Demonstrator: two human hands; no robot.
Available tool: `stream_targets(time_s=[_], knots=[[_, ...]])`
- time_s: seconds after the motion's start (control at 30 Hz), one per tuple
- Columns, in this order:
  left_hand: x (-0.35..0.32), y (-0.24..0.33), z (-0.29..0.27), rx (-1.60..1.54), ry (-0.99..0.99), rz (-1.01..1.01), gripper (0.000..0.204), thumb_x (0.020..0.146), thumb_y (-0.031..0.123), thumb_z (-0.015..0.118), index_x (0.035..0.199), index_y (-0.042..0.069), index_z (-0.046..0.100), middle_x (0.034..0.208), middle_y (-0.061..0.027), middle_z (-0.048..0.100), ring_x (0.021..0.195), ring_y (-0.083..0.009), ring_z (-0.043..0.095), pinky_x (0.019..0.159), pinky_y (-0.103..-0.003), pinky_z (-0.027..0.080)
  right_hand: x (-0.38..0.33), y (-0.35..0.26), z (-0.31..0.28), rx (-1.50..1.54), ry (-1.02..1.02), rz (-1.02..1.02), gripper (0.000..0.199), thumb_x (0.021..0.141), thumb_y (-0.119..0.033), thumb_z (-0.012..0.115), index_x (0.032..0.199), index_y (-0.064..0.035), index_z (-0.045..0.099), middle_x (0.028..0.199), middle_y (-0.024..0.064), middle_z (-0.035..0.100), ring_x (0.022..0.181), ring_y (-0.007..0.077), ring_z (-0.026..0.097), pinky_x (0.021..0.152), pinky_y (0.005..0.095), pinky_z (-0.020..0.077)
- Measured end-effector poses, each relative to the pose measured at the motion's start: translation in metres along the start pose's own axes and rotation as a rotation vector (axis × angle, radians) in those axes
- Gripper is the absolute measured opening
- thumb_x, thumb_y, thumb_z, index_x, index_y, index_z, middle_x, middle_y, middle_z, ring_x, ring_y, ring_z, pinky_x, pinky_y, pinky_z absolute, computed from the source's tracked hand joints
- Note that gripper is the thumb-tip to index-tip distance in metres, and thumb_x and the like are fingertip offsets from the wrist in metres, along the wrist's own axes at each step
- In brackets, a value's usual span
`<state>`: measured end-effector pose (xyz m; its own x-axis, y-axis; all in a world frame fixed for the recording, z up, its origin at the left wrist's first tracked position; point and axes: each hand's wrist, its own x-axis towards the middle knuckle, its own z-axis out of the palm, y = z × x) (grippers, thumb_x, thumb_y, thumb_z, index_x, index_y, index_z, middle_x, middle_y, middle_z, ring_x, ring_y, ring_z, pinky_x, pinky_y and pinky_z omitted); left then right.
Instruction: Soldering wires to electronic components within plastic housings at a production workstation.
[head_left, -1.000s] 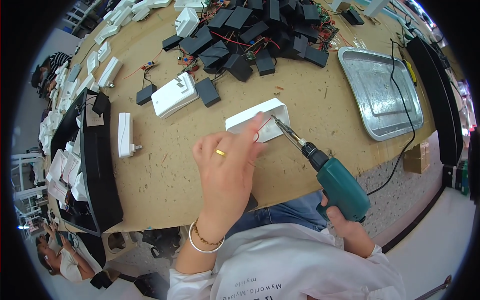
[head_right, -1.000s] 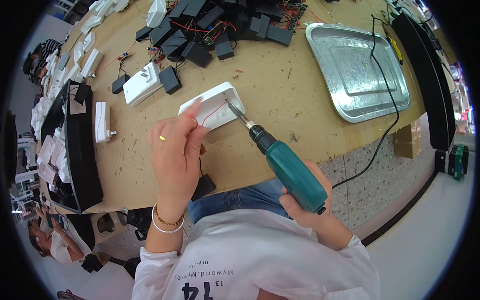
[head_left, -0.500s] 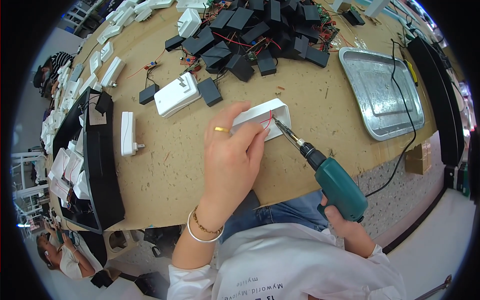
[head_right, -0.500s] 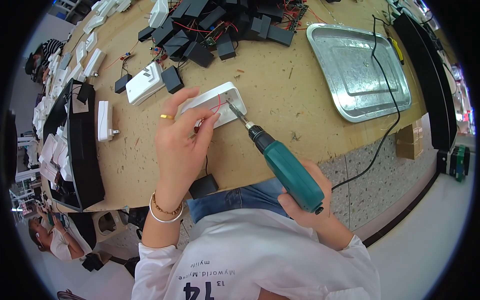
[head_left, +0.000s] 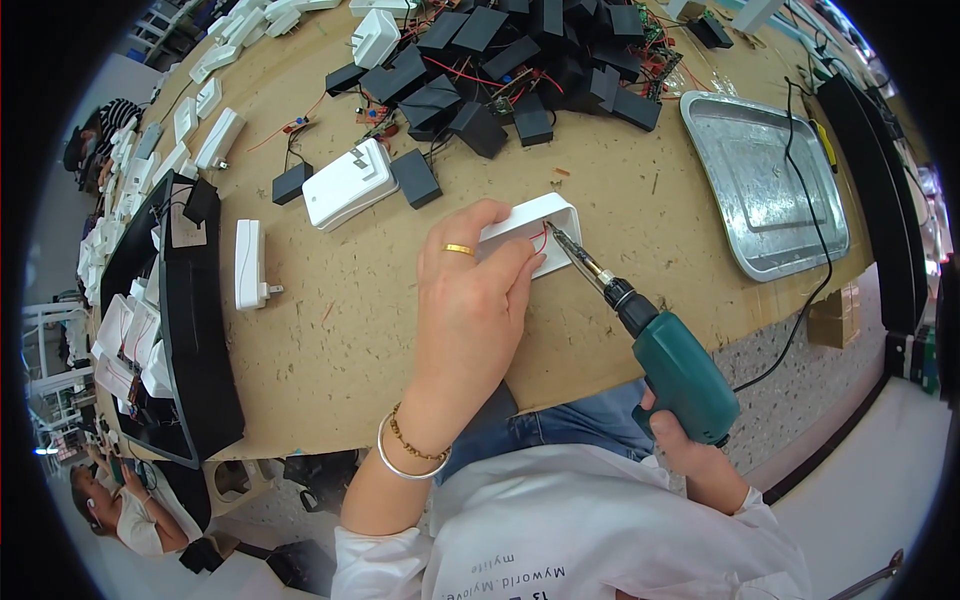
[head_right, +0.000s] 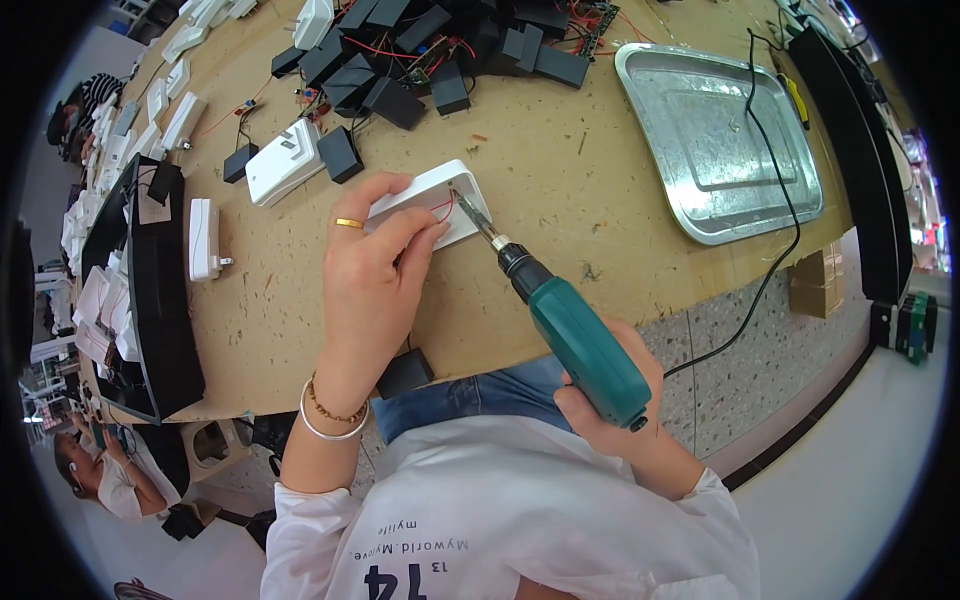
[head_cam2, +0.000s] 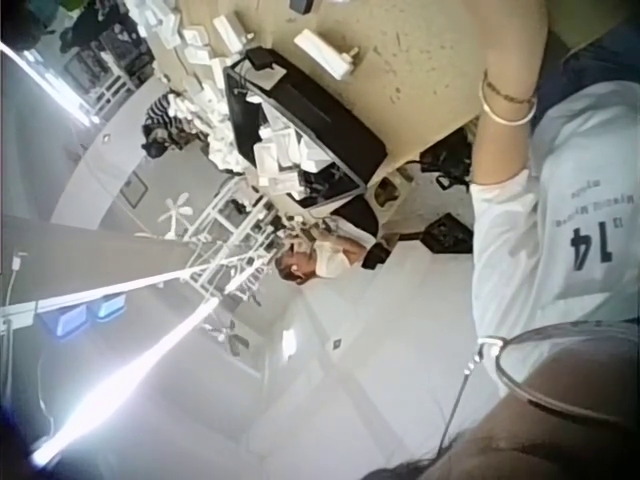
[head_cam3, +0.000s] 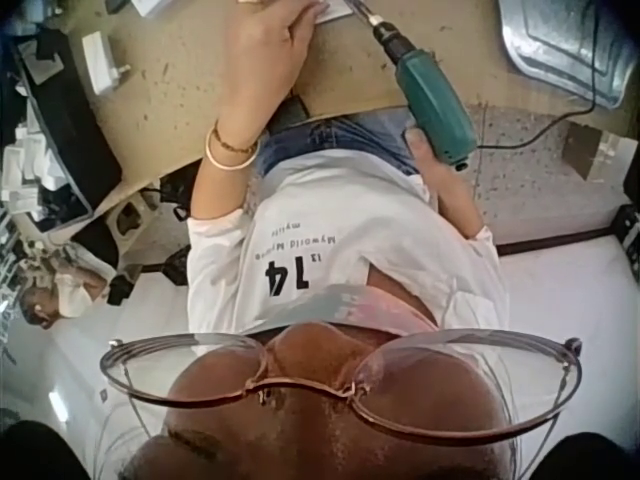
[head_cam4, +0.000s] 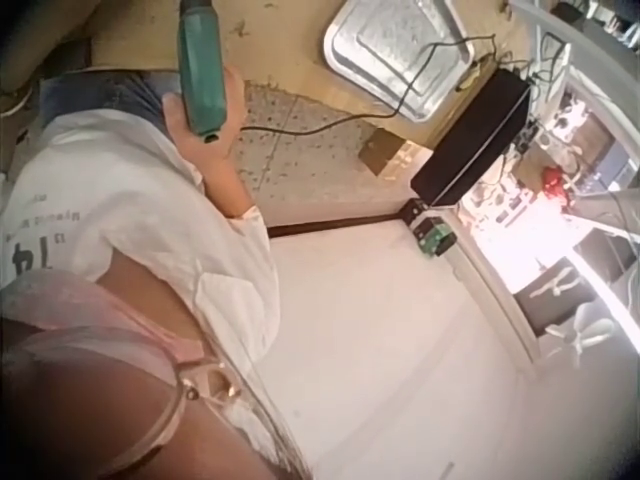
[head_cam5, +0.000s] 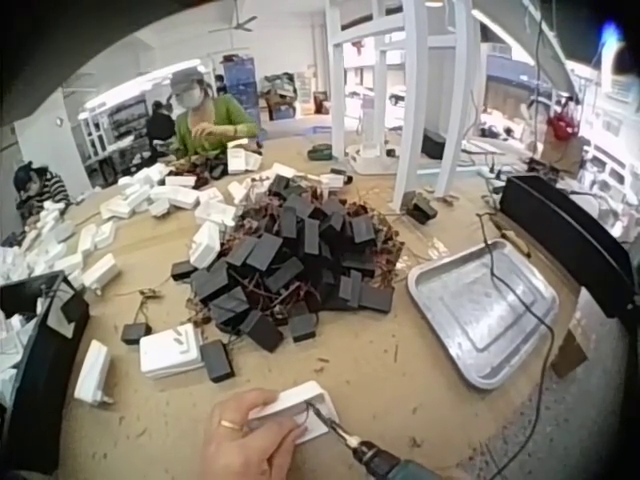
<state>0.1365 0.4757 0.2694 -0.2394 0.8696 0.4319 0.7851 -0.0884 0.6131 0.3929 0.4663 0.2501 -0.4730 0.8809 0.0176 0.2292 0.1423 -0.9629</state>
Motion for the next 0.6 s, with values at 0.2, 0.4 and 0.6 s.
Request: stream_targets(time_s=[0.2,0.4,0.6], knots=[[-0.0007,0.0006,-0.0005,0.002,0.014,0.008,0.010,0.073,0.002,0.071,0.082,0.001,0.068,0.110,-0.0132,0.058,0.099,-0.0325,0.055,0.085,-0.041,0.045,0.0011,-0.0017,0.0015,-0.014,0.004,-0.017,0.030,0.082,-0.029,0.070,0.083,0.0008,0.064,0.091,0.0155,0.062,0.082,0.0286,0.060,0.065,0.0342,0.0476],[0.0010,0.0002,-0.0006,0.000,0.000,0.012,0.010,0.073,0.001,0.071,0.082,0.001,0.068,0.110,-0.0122,0.057,0.100,-0.0323,0.054,0.085,-0.041,0.044,0.0015,-0.0017,0.0014,-0.027,0.005,-0.027,0.032,0.083,-0.030,0.070,0.082,0.0008,0.064,0.089,0.0152,0.062,0.081,0.0283,0.060,0.064,0.0341,0.0475],[0.0020,-0.0003,-0.0018,0.072,0.001,0.045,0.009,0.076,0.003,0.072,0.084,0.003,0.069,0.110,-0.0123,0.058,0.097,-0.0297,0.058,0.076,-0.037,0.050,0.0044,-0.0038,0.0026,-0.050,0.005,-0.027,0.032,0.083,-0.031,0.071,0.082,-0.0001,0.064,0.086,0.0133,0.062,0.082,0.0294,0.060,0.065,0.0348,0.0476]])
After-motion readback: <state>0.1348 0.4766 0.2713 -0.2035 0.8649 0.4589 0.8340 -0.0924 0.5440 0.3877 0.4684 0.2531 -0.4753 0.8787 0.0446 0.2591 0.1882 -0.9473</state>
